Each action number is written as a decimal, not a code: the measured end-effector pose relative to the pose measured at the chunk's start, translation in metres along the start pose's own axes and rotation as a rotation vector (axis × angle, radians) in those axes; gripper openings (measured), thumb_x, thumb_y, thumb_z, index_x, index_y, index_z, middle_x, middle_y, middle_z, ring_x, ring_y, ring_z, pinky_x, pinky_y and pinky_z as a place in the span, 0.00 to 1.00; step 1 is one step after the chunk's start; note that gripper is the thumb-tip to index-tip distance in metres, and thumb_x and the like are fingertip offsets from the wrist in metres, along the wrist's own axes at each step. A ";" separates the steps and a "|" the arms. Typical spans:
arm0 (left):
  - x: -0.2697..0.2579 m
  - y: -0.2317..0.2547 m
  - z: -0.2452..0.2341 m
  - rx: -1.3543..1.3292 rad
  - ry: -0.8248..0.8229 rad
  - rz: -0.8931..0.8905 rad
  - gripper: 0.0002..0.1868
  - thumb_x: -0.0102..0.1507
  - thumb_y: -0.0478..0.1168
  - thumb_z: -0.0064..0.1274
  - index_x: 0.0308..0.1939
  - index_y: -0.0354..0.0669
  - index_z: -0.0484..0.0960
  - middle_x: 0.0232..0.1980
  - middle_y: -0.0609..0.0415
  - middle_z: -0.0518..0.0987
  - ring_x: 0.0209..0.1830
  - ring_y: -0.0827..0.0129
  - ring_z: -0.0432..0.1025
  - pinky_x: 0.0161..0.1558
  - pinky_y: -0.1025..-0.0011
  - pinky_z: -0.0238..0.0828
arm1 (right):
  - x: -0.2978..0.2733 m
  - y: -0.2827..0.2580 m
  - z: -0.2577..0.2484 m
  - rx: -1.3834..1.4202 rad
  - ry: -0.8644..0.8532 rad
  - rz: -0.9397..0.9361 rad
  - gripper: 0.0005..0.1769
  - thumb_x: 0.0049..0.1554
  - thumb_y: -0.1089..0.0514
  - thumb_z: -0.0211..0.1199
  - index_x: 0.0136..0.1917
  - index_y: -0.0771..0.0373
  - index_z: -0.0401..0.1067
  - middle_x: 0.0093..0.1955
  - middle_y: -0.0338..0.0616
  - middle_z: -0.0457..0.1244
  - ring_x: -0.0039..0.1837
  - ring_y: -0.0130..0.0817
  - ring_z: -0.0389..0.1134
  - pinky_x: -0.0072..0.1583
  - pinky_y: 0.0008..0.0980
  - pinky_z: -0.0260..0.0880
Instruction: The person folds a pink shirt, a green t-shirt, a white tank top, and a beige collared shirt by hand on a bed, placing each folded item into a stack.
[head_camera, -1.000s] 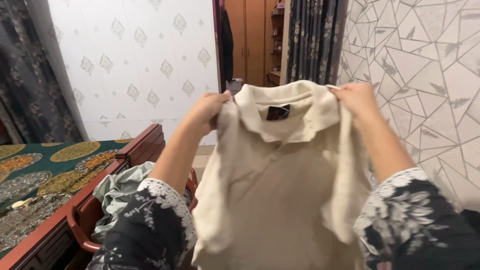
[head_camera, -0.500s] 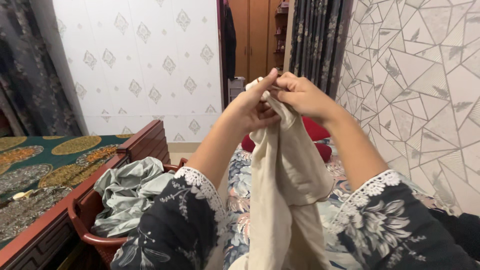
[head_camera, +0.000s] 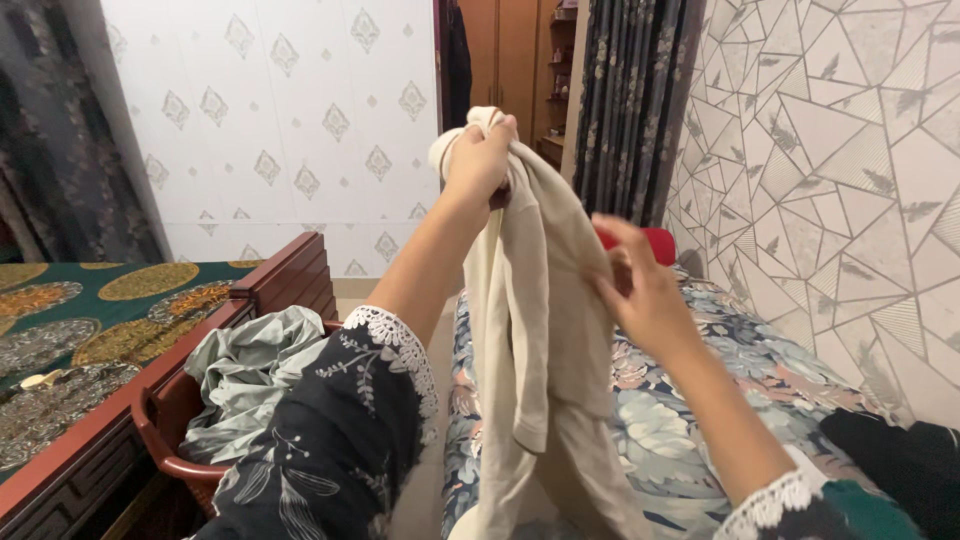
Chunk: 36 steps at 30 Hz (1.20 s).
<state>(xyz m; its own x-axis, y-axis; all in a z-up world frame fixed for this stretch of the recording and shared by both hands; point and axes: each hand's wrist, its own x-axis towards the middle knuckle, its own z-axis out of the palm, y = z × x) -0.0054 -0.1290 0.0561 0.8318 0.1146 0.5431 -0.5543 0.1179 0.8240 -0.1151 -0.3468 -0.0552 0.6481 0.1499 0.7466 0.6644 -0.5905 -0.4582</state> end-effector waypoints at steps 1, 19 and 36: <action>-0.002 0.004 0.002 0.001 0.002 0.001 0.15 0.69 0.49 0.52 0.40 0.41 0.76 0.29 0.57 0.69 0.23 0.75 0.64 0.27 0.70 0.63 | -0.008 0.003 0.003 0.001 -0.001 -0.002 0.37 0.58 0.59 0.64 0.77 0.57 0.56 0.52 0.48 0.71 0.53 0.34 0.73 0.55 0.34 0.72; 0.005 0.041 0.006 0.093 0.180 0.197 0.15 0.66 0.50 0.49 0.44 0.40 0.76 0.41 0.55 0.78 0.34 0.68 0.76 0.22 0.67 0.80 | 0.157 0.048 -0.115 -0.566 0.207 -0.124 0.13 0.56 0.60 0.64 0.55 0.56 0.81 0.51 0.51 0.71 0.49 0.46 0.71 0.50 0.45 0.72; 0.033 0.053 -0.012 -0.083 0.266 0.298 0.18 0.68 0.49 0.49 0.54 0.40 0.77 0.51 0.52 0.81 0.50 0.72 0.72 0.52 0.73 0.69 | 0.138 -0.039 -0.152 -0.209 -0.300 0.187 0.46 0.47 0.53 0.78 0.73 0.49 0.58 0.44 0.46 0.71 0.47 0.35 0.72 0.52 0.38 0.70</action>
<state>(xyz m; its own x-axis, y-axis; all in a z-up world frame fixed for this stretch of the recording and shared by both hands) -0.0080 -0.1069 0.1160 0.6038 0.4055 0.6863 -0.7793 0.1193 0.6151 -0.1081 -0.4241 0.1391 0.8508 0.2311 0.4720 0.4552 -0.7730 -0.4420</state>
